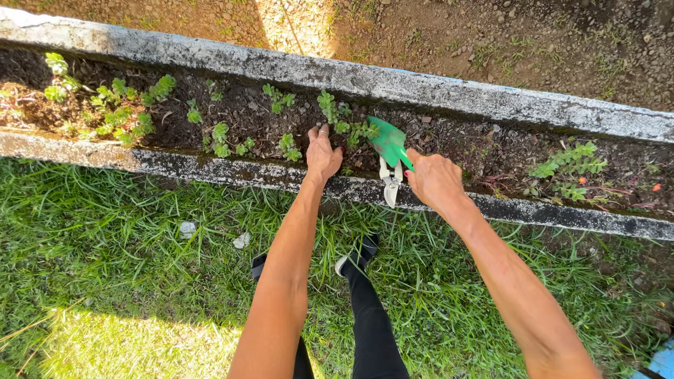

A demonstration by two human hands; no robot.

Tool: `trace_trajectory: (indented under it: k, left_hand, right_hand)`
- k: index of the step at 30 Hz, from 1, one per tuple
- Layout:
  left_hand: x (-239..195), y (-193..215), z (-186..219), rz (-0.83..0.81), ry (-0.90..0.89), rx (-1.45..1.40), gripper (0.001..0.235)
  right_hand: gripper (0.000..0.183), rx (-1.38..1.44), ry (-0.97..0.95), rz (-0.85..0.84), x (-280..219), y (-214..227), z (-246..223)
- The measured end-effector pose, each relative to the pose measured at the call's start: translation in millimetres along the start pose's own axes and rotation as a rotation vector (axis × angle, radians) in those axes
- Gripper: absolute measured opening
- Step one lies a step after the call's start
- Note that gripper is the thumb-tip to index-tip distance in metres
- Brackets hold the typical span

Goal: The person uses a small green hand trowel to loosen soil and remove weeds from a narrow concrete planter box. They pull the weeds out by hand and discard them while moving along the length of the planter.

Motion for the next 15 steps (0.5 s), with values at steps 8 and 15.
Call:
trace_trajectory:
  k: [8, 15]
  left_hand:
    - [-17, 20, 25, -0.009, 0.071, 0.068, 0.045]
    - [-52, 50, 150, 0.167, -0.624, 0.282, 0.039]
  right_hand:
    - [0.028, -0.183, 0.095, 0.152, -62, 97, -6]
    - [0.044, -0.12, -0.017, -0.043, -64, 95, 17]
Point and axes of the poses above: each hand's wrist, its own x-axis towards the middle knuckle, its own y-axis out of the back of the hand, z = x × y, the point moved 10 cm from there along x, towards the middle knuckle, and after that the axes turned 8 degrees about -y, right-handed, at the moved point
